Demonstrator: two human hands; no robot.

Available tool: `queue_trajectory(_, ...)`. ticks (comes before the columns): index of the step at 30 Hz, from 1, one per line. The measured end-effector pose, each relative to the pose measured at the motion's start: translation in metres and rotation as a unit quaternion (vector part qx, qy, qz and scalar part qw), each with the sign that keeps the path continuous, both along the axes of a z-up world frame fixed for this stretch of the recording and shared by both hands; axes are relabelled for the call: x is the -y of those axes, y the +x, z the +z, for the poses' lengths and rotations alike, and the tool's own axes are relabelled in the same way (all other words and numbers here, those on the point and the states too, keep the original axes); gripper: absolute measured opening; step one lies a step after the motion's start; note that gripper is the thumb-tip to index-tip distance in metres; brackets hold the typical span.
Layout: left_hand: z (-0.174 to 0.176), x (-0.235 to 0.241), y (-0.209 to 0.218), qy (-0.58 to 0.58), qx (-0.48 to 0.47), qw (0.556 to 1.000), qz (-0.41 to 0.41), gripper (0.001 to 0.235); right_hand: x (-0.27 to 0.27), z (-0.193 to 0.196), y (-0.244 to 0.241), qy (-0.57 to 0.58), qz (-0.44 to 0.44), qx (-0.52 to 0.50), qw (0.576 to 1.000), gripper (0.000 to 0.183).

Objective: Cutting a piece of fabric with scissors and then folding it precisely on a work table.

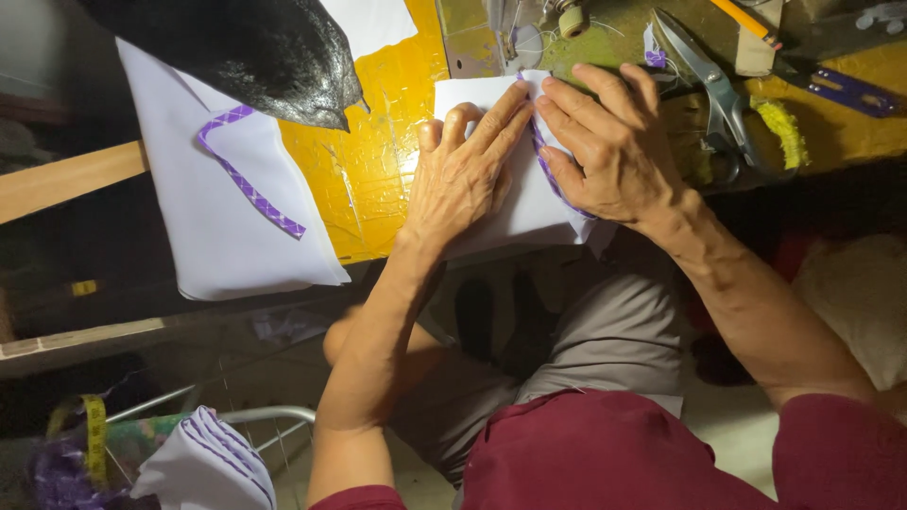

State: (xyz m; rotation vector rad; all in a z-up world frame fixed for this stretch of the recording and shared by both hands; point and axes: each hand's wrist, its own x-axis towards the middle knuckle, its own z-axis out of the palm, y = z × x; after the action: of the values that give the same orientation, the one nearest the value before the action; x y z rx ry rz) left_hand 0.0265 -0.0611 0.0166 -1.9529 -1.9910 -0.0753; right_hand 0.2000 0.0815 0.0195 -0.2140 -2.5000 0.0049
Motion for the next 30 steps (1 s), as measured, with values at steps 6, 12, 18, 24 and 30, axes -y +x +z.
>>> queue_trajectory(6,-0.007,-0.002,-0.008,-0.008,0.025,0.999,-0.022,0.069,0.0,-0.003,0.0,-0.007,-0.004,-0.006,1.0,0.038)
queue_trajectory(12,-0.007,-0.003,-0.009,-0.012,0.002,1.0,-0.029,0.06,-0.001,0.002,-0.001,0.004,-0.01,0.004,1.0,0.039)
queue_trajectory(18,0.001,-0.003,-0.006,0.003,0.015,0.999,-0.03,0.064,-0.004,0.0,-0.003,-0.01,0.018,0.005,1.0,0.04)
queue_trajectory(24,0.004,-0.003,-0.006,-0.006,-0.003,1.0,-0.022,0.068,-0.005,0.005,-0.002,0.002,0.015,-0.002,1.0,0.038)
queue_trajectory(30,0.004,-0.003,-0.005,-0.021,-0.014,1.0,-0.011,0.071,-0.006,0.0,-0.001,-0.002,0.008,-0.003,1.0,0.04)
